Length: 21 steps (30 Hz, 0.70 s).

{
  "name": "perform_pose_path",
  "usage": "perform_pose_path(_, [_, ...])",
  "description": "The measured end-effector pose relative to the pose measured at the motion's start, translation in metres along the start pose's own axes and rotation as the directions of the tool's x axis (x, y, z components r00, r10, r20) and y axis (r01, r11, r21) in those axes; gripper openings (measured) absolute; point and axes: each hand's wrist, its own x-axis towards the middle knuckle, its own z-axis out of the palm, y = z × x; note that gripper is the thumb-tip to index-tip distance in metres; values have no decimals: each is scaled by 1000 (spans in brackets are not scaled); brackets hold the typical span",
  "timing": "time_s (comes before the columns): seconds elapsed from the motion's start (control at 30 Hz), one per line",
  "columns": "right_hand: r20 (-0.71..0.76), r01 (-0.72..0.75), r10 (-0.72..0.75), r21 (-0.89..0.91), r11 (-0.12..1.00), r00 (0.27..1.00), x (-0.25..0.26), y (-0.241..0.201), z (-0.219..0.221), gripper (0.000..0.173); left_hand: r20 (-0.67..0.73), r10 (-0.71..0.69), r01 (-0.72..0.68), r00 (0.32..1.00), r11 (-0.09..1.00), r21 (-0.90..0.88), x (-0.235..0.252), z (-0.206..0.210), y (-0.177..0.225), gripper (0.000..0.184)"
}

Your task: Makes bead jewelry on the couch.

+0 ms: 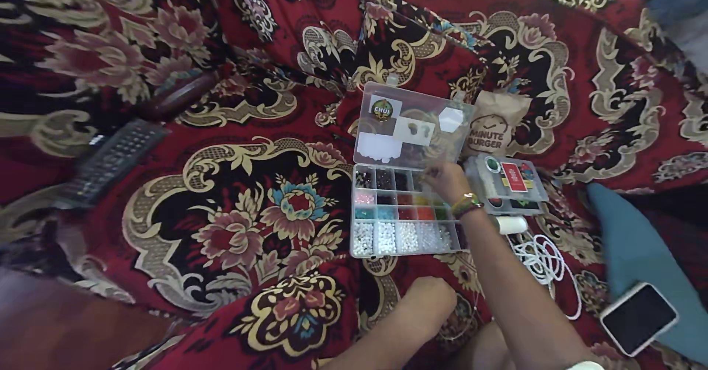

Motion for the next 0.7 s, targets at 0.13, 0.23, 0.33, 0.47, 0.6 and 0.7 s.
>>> perform_pose_path(0.13, [-126, 91, -71, 161, 983, 990, -17, 12, -17, 18, -43, 25, -25, 999, 1000, 12, 12, 18, -13, 23])
perform_pose_path(0.23, [-127, 144, -127, 136, 980, 984, -30, 14, -22, 19, 11, -15, 15, 1000, 1000, 19, 9, 11, -7, 25])
perform_pose_path(0.33, [-40, 167, -165, 61, 984, 985, -41, 6, -22, 19, 37, -49, 47, 998, 998, 51, 6, 5, 0, 27])
perform_pose_path(0.47, [100, 116, -108, -72, 991, 989, -45, -4, -22, 21, 38, -5, 5, 999, 1000, 5, -7, -8, 7, 30])
perform_pose_path(0.6, [-71, 81, -93, -152, 985, 993, -28, -6, -11, 18, -29, 45, -45, 999, 999, -5, -3, 1, 0, 26])
perform_pose_path(0.7, [-50, 119, -139, -282, 952, 989, -8, -2, 6, 20, 16, -11, 11, 1000, 1000, 26, 2, 2, -3, 23])
